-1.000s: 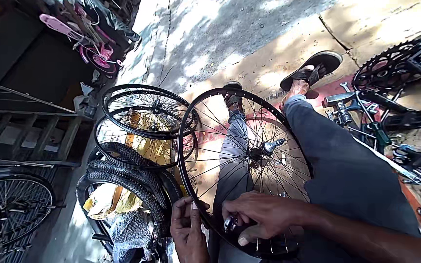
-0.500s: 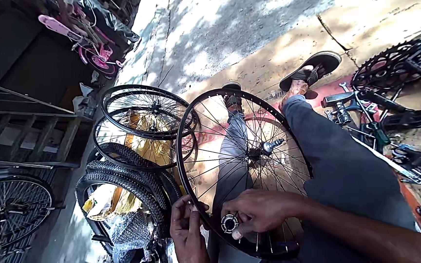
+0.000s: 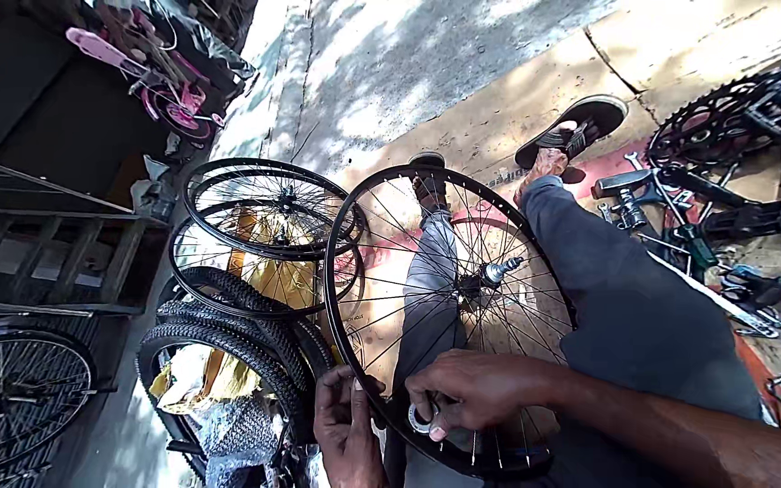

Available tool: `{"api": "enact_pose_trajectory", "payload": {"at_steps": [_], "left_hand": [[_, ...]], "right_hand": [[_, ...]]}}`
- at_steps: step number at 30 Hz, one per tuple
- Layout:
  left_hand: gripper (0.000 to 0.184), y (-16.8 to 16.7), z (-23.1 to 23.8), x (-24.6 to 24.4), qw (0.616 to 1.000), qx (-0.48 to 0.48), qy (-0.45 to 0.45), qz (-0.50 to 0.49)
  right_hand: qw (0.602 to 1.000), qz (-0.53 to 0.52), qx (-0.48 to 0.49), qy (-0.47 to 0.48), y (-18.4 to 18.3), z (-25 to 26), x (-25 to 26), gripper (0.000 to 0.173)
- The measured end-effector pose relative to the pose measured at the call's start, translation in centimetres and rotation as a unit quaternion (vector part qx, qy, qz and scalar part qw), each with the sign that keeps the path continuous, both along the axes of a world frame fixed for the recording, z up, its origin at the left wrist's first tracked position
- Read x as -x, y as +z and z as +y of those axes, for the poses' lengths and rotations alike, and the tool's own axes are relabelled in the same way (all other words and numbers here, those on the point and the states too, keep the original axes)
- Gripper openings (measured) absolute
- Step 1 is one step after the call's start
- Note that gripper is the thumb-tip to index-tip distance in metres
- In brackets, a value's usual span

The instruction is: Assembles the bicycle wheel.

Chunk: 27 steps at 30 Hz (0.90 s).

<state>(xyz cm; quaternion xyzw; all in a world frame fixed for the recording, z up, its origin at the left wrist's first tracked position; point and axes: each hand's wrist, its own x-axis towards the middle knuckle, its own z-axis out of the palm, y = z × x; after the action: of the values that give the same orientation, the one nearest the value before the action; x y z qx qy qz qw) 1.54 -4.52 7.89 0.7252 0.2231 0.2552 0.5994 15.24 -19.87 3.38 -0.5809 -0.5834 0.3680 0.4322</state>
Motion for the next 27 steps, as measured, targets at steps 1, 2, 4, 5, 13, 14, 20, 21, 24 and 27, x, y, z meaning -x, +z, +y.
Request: {"api": "enact_pose_trajectory", "payload": {"at_steps": [1,2,4,5,13,14,20,21,24,27], "left_hand": [[0.022,0.0,0.0,0.1,1.000,-0.002,-0.009,0.000],[0.024,0.2,-0.1,0.1,1.000,0.000,-0.013,0.003],[0.021,0.3,-0.2,0.1,1.000,0.011,-0.003,0.009],[0.020,0.3,-0.3,0.0,1.000,0.011,0.005,0.009],[0.023,0.3,0.1,0.3,1.000,-0.002,-0.017,0.010],[0.022,0.3,0.0,0.3,1.000,0.002,-0.004,0.013],[0.024,0.2,0.1,0.0,1.000,-0.005,-0.030,-0.007],[0.026,0.3,0.1,0.1,0.999,-0.001,-0.033,-0.003],[0.023,0.6,-0.1,-0.1,1.000,0.020,0.011,0.018],[0.020,0.6,-0.3,-0.1,1.000,0.010,0.018,0.023]], "right_hand": [[0.998,-0.005,-0.016,-0.057,-0.2,0.2,0.9,0.026],[0.990,-0.041,-0.053,-0.125,-0.9,0.4,2.2,0.027],[0.946,-0.178,-0.146,-0.226,-2.9,0.9,4.5,0.020],[0.930,-0.223,-0.157,-0.246,-3.3,1.1,5.0,0.017],[1.000,-0.017,-0.014,-0.021,-0.5,0.0,0.5,0.031],[0.995,-0.027,-0.047,-0.081,-0.8,0.2,1.6,0.020],[0.946,-0.168,-0.164,-0.223,-2.3,1.1,4.7,0.005],[0.963,-0.150,-0.136,-0.179,-1.7,0.6,4.0,0.003],[0.996,-0.077,-0.026,-0.025,-0.1,-1.0,1.2,0.024],[1.000,-0.006,0.009,-0.010,0.3,-0.6,0.3,0.024]]}}
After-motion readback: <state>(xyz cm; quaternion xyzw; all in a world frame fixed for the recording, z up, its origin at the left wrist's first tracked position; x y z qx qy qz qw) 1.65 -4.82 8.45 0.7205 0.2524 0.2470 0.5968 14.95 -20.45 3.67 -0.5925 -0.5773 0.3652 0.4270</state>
